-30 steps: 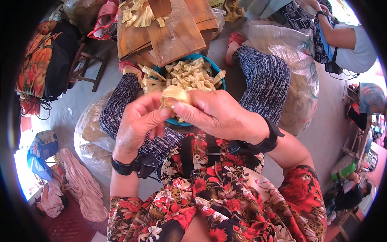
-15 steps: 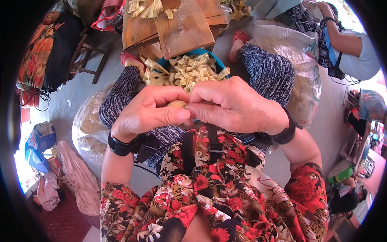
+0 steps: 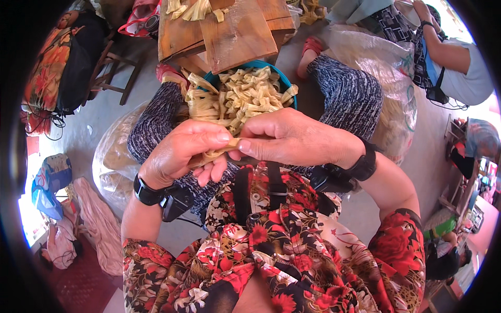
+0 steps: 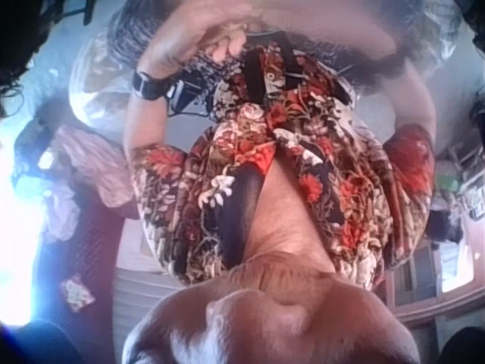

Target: The person ties knots in individual strips of yellow bean curd by hand and places the finished knots into a blue bowl.

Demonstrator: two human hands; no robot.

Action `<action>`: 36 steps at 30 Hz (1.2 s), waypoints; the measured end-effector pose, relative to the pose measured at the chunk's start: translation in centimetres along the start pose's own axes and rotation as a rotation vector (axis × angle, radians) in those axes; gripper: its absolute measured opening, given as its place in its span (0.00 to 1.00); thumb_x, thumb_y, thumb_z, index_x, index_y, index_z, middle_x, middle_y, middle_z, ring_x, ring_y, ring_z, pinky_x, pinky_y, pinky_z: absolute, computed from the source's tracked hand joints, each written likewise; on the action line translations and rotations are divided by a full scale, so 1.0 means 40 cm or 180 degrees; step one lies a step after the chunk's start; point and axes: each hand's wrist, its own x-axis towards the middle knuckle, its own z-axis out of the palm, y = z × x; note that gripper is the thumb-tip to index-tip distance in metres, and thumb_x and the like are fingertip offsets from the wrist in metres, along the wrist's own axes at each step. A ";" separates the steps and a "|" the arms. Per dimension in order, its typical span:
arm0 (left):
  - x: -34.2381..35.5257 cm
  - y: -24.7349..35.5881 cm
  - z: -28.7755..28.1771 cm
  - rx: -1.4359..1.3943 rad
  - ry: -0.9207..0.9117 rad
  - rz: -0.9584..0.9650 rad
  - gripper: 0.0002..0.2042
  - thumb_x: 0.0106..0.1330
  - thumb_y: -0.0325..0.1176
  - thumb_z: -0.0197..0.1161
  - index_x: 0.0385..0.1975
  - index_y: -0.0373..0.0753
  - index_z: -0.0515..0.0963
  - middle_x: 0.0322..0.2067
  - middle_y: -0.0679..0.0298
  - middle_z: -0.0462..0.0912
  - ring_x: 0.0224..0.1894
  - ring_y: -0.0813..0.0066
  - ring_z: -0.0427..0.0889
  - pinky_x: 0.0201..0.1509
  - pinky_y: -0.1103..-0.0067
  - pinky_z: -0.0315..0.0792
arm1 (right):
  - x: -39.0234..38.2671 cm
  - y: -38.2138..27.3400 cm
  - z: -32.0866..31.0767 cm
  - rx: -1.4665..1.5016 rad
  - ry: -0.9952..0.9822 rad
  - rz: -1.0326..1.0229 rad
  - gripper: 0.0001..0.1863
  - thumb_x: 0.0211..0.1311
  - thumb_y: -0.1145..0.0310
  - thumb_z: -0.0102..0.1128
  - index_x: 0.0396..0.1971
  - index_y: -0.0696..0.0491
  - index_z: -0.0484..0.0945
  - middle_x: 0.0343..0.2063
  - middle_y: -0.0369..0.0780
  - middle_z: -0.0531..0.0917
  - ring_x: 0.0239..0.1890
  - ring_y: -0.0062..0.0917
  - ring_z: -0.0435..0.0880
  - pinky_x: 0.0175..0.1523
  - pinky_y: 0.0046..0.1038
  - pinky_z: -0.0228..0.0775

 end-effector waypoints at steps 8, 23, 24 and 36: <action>-0.069 -0.014 0.020 0.0220 -0.0132 -0.0352 0.17 0.64 0.45 0.48 0.20 0.39 0.70 0.14 0.74 0.65 0.14 0.90 0.59 0.16 0.90 0.52 | -0.047 -0.032 -0.039 -0.0810 -0.0173 -0.0185 0.11 0.61 0.63 0.52 0.29 0.57 0.74 0.18 0.40 0.73 0.20 0.20 0.69 0.27 0.22 0.63; 0.082 0.139 -0.076 0.1291 0.2086 0.1681 0.08 0.60 0.35 0.58 0.29 0.36 0.77 0.19 0.73 0.74 0.18 0.91 0.65 0.20 0.91 0.58 | 0.102 -0.037 -0.167 -0.1660 0.1945 -0.0706 0.09 0.59 0.67 0.52 0.25 0.58 0.71 0.14 0.45 0.72 0.17 0.34 0.70 0.23 0.29 0.61; 0.094 0.140 -0.086 0.1286 0.2092 0.1666 0.08 0.60 0.35 0.58 0.29 0.36 0.77 0.19 0.73 0.74 0.18 0.91 0.65 0.20 0.91 0.58 | 0.116 -0.034 -0.173 -0.1743 0.2101 -0.0807 0.10 0.59 0.67 0.52 0.24 0.58 0.71 0.15 0.46 0.72 0.17 0.38 0.71 0.23 0.30 0.62; 0.059 0.149 -0.081 0.2025 0.2213 0.1455 0.11 0.54 0.36 0.64 0.25 0.32 0.79 0.18 0.68 0.76 0.22 0.85 0.70 0.25 0.86 0.64 | 0.110 -0.005 -0.205 -0.1505 0.2361 -0.0485 0.13 0.58 0.64 0.54 0.20 0.58 0.72 0.12 0.42 0.72 0.13 0.26 0.67 0.20 0.25 0.60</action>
